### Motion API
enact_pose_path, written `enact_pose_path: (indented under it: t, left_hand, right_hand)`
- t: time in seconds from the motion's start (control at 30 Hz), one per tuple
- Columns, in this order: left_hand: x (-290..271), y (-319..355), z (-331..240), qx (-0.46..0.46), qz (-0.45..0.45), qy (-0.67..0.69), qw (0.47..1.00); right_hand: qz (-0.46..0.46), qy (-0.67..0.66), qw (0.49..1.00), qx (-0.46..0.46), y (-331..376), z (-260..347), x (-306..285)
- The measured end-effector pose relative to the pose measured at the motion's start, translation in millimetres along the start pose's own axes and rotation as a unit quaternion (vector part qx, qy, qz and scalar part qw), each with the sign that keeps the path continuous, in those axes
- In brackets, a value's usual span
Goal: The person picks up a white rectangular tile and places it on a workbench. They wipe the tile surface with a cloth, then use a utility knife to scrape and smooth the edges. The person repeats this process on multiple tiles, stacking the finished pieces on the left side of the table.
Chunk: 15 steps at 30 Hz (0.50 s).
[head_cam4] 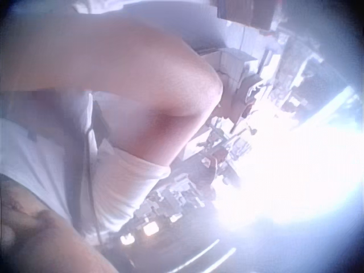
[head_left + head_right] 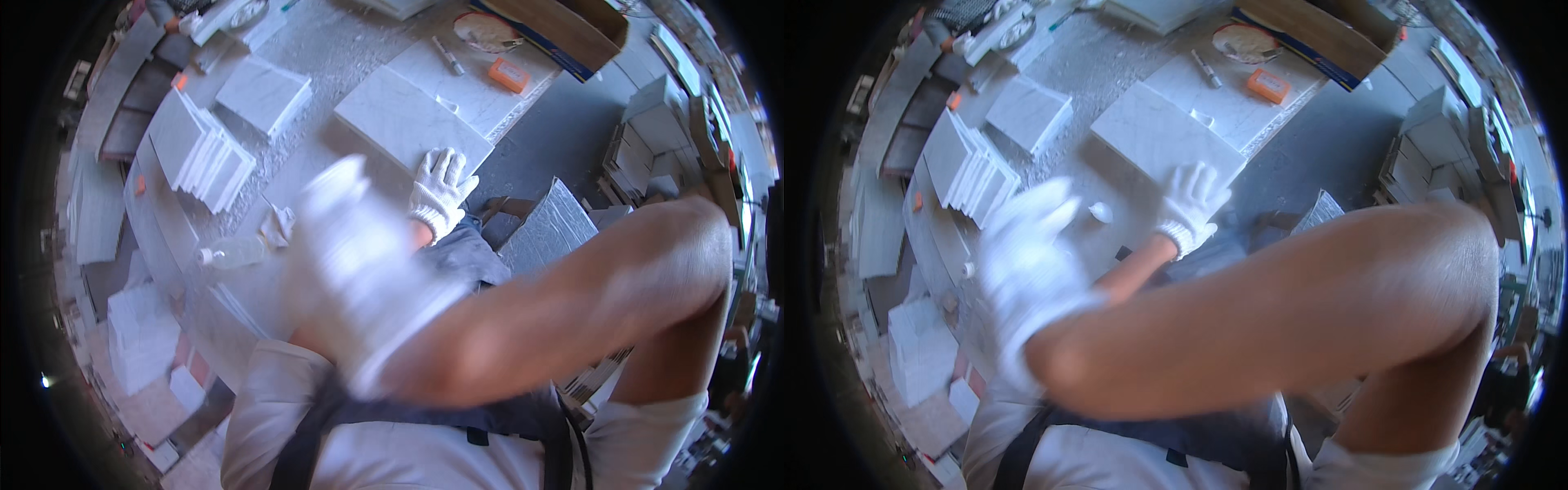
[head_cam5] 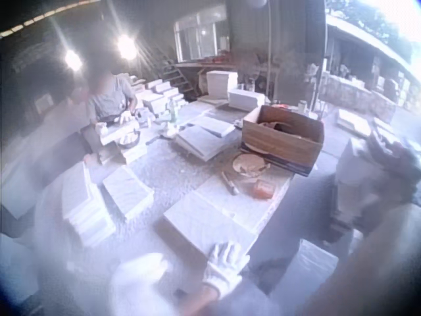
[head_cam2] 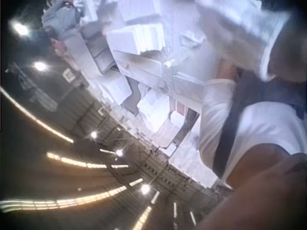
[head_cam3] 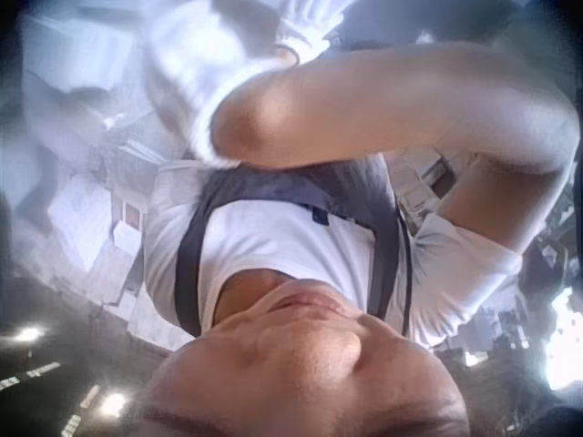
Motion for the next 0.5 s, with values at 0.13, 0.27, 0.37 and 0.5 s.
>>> enact_pose_path:
  t: [0.13,0.27,0.37,0.5]
  left_hand:
    - [-6.2,-7.3,2.6,-0.010,-0.078,0.265,0.961]
    - [-14.3,-18.1,26.6,-0.058,-0.063,0.215,0.973]
    - [-13.5,-42.5,51.3,-0.144,-0.097,0.181,0.968]
    - [0.5,-80.1,101.3,-0.218,-0.137,0.080,0.963]
  right_hand:
    - [-0.166,0.044,0.984,-0.048,3.5,-50.5,-108.5]
    - [-0.364,0.315,0.876,0.015,-25.3,-159.4,-182.2]
    - [-0.480,0.166,0.855,0.103,-10.2,-238.5,-176.1]
    - [-0.447,0.111,0.879,0.122,-22.3,-297.1,-151.9]
Point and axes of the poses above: each hand's wrist, its own y-axis away from the middle knuckle, its own x-axis out of the palm, z = x × y, the point moved 4 cm from there along -y, towards the middle knuckle, and after that the axes turned 5 degrees about x, right-handed, at the moved point
